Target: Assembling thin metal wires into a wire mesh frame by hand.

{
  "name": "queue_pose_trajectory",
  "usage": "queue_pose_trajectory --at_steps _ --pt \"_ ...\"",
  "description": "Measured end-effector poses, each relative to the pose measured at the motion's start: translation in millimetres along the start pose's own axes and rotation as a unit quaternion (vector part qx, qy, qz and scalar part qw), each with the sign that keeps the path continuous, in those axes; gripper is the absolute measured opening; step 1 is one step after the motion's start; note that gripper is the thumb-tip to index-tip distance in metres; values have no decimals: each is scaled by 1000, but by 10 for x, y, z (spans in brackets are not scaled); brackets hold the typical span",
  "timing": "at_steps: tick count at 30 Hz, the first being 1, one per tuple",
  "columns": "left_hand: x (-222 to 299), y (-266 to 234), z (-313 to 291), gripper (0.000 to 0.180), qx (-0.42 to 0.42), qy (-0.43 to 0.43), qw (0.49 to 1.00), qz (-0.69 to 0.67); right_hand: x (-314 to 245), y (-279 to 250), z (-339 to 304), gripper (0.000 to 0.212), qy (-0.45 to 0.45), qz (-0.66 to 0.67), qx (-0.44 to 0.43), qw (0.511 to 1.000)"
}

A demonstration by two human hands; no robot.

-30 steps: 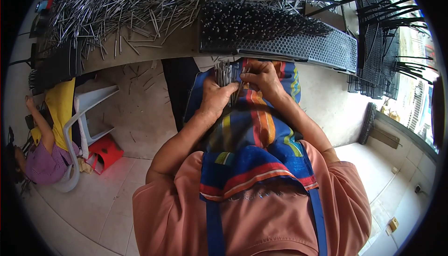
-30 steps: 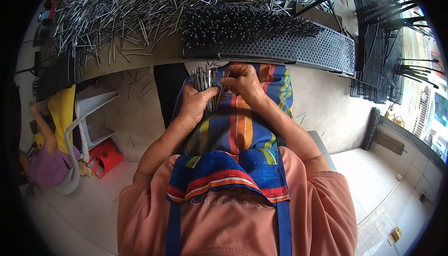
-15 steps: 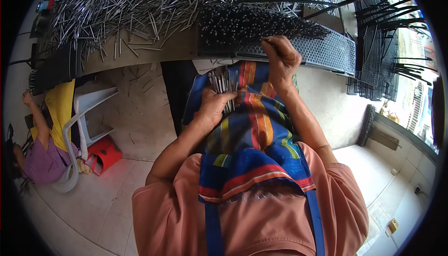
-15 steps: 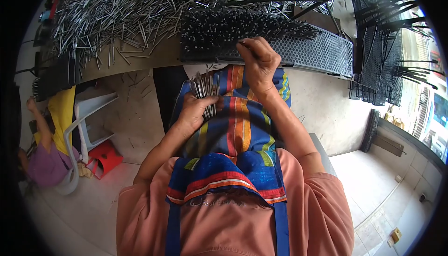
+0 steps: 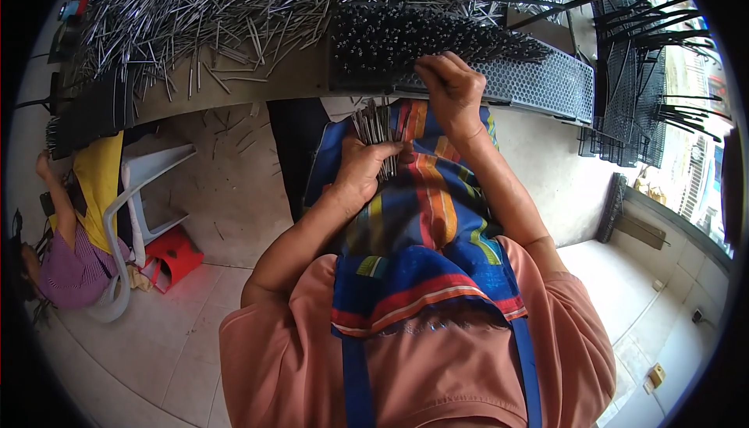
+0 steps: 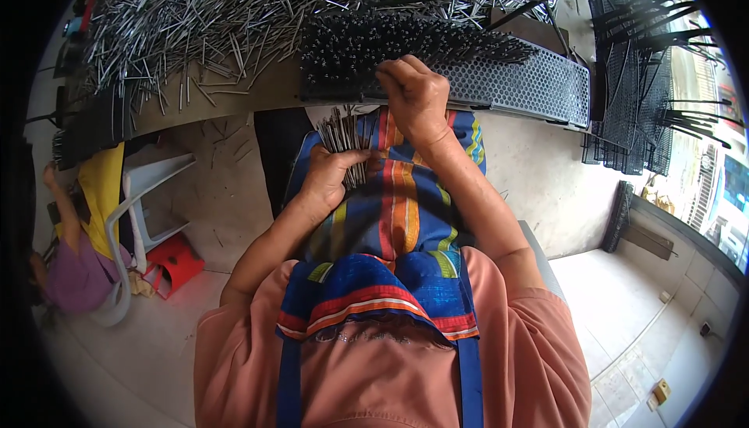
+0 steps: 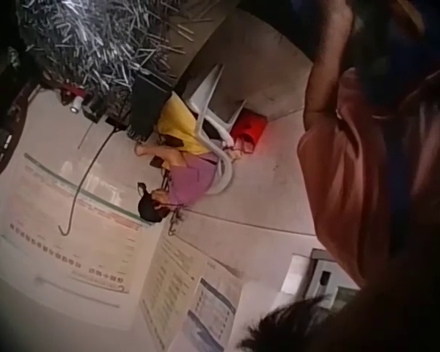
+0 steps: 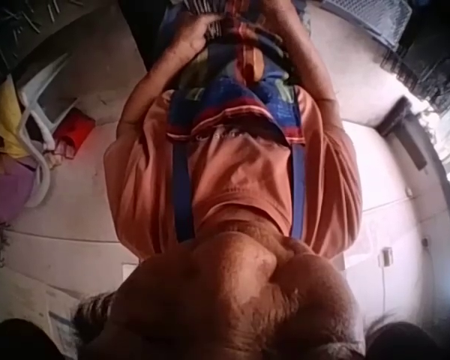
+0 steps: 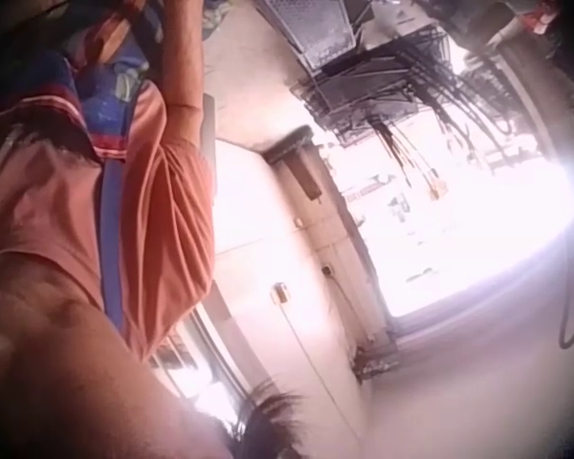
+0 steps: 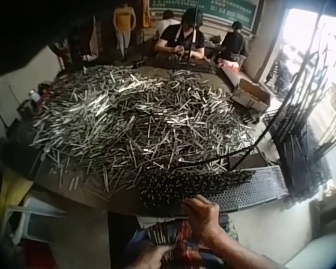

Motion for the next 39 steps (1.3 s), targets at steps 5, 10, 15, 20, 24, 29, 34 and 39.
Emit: queue_pose_trajectory --at_steps 5,10,15,20,24,29,34,39 --pt "10 50 4 26 3 -33 998 -57 12 -91 -182 8 43 -5 -53 998" --pt "-21 51 24 26 1 -21 997 -68 200 -66 -358 16 121 65 -12 990" --pt "-23 48 -7 26 -1 -11 998 -65 -49 -38 -67 18 6 -111 39 993" --pt "-14 10 -11 22 -5 -7 998 -64 35 34 14 13 -35 -118 16 992" --pt "0 -36 -24 19 -3 -29 998 -57 3 -6 56 10 -69 -76 28 994" --pt "-3 -13 5 19 9 -24 998 -55 -71 36 85 14 -155 -83 -22 984" --pt "-10 39 41 25 2 -24 997 -71 -182 -91 -71 23 -140 -140 -17 980" --pt "32 176 1 34 -41 18 998 -38 363 112 -514 13 251 187 -245 917"
Point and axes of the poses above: each hand's wrist, its own z-axis towards the middle knuckle, its own y-axis out of the palm, x = y × z, the point moved 4 cm from there along z, towards the middle knuckle, and after that the axes turned 11 degrees about y, right-handed, at the moved point
